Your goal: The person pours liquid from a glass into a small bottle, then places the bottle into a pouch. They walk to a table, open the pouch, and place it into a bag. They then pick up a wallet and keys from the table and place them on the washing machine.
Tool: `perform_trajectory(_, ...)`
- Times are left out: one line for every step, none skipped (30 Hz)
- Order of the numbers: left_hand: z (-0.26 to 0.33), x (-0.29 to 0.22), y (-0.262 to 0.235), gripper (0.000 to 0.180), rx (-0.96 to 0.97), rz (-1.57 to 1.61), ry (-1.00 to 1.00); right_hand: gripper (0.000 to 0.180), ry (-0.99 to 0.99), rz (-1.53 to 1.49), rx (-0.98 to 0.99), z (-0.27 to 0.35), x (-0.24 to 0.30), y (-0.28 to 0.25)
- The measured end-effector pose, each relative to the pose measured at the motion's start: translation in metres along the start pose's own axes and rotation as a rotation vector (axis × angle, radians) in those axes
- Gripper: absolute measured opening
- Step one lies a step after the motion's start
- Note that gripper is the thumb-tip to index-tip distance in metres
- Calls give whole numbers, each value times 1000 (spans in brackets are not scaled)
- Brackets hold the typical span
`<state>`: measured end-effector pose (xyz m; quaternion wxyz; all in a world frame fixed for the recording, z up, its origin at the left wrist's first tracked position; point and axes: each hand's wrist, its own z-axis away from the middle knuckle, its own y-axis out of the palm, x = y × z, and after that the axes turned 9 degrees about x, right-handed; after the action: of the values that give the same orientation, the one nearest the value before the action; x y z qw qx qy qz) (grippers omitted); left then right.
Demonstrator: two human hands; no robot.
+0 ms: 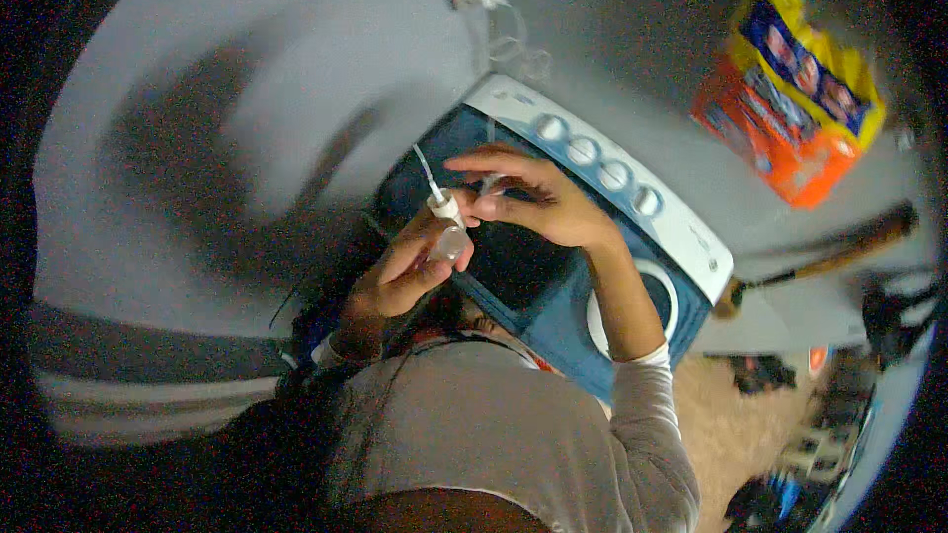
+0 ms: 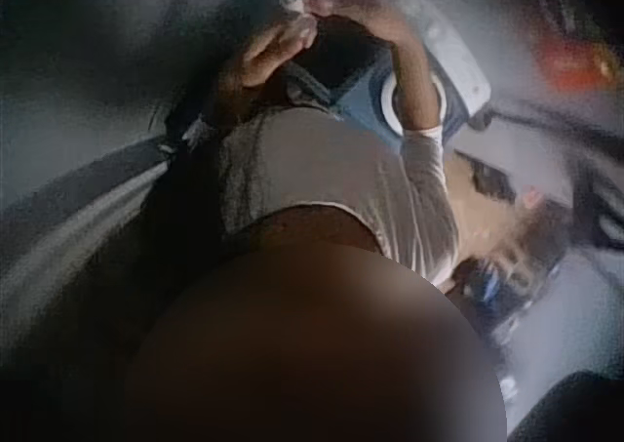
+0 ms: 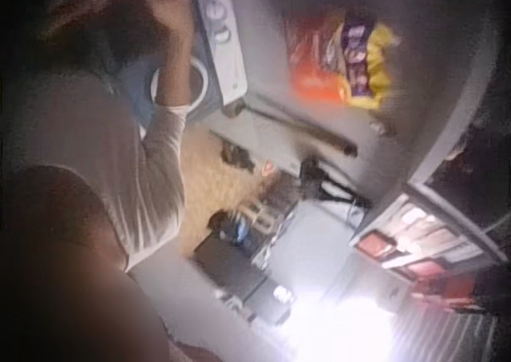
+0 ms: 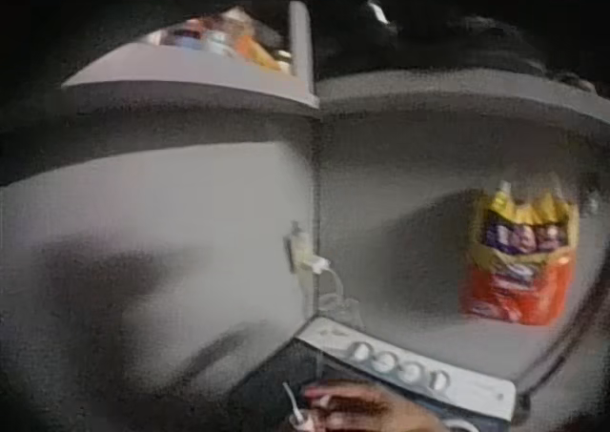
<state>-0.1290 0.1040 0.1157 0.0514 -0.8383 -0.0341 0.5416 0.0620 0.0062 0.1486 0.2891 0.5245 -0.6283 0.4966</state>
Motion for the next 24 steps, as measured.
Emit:
perform_trajectory(-8,5,3,39,73,11,12,39,-17,-101,-15,14,0,0)
perform_trajectory(-15,11,7,41,147,22,24,38,-26,42,20,26,1,-7)
perform_trajectory(-23,17,11,43,221,34,35,37,-20,186,62,38,3,-14)
perform_trajectory(-29,22,14,43,282,51,42,37,42,104,35,49,5,-14)
perform_trajectory(-35,27,16,44,347,52,54,35,86,40,32,59,7,-17)
perform_trajectory(-42,32,18,45,412,54,65,33,46,9,-29,70,8,-15)
perform_trajectory(-48,35,20,46,478,57,77,31,13,13,-87,79,11,-11)
perform_trajectory(-53,39,26,45,489,137,90,30,13,-57,-110,88,14,-8)
perform_trajectory(-59,41,29,44,533,184,85,30,44,-148,-191,96,18,-3)
perform_trajectory(-65,44,32,43,562,112,147,30,66,-236,-270,103,22,4)
perform_trajectory(-71,46,34,42,578,124,150,30,78,-323,-352,110,28,9)
perform_trajectory(-77,49,39,41,588,133,176,32,84,-400,-430,119,38,11)
perform_trajectory(-83,51,42,40,596,125,201,34,54,-429,-546,128,48,12)
perform_trajectory(-88,52,46,38,579,130,199,35,55,-248,-626,137,59,9)
perform_trajectory(-92,53,49,35,559,120,195,36,37,-46,-692,146,71,6)
perform_trajectory(-95,54,52,33,537,110,191,35,141,94,-706,156,87,7)
perform_trajectory(-98,55,55,31,512,99,186,34,225,250,-706,165,103,7)
perform_trajectory(-100,55,60,29,486,159,179,33,235,344,-692,170,114,6)
perform_trajectory(-101,55,63,28,469,140,142,35,201,411,-623,173,121,4)
perform_trajectory(-100,54,66,28,453,121,103,36,195,537,-566,176,128,3)
perform_trajectory(-100,54,69,29,437,101,64,42,378,591,-580,178,140,8)
perform_trajectory(-103,55,72,28,432,122,75,41,386,635,-561,179,145,8)
perform_trajectory(-104,56,74,28,423,115,106,41,413,653,-549,178,151,9)
perform_trajectory(-106,58,77,28,414,107,137,40,463,709,-555,177,156,10)
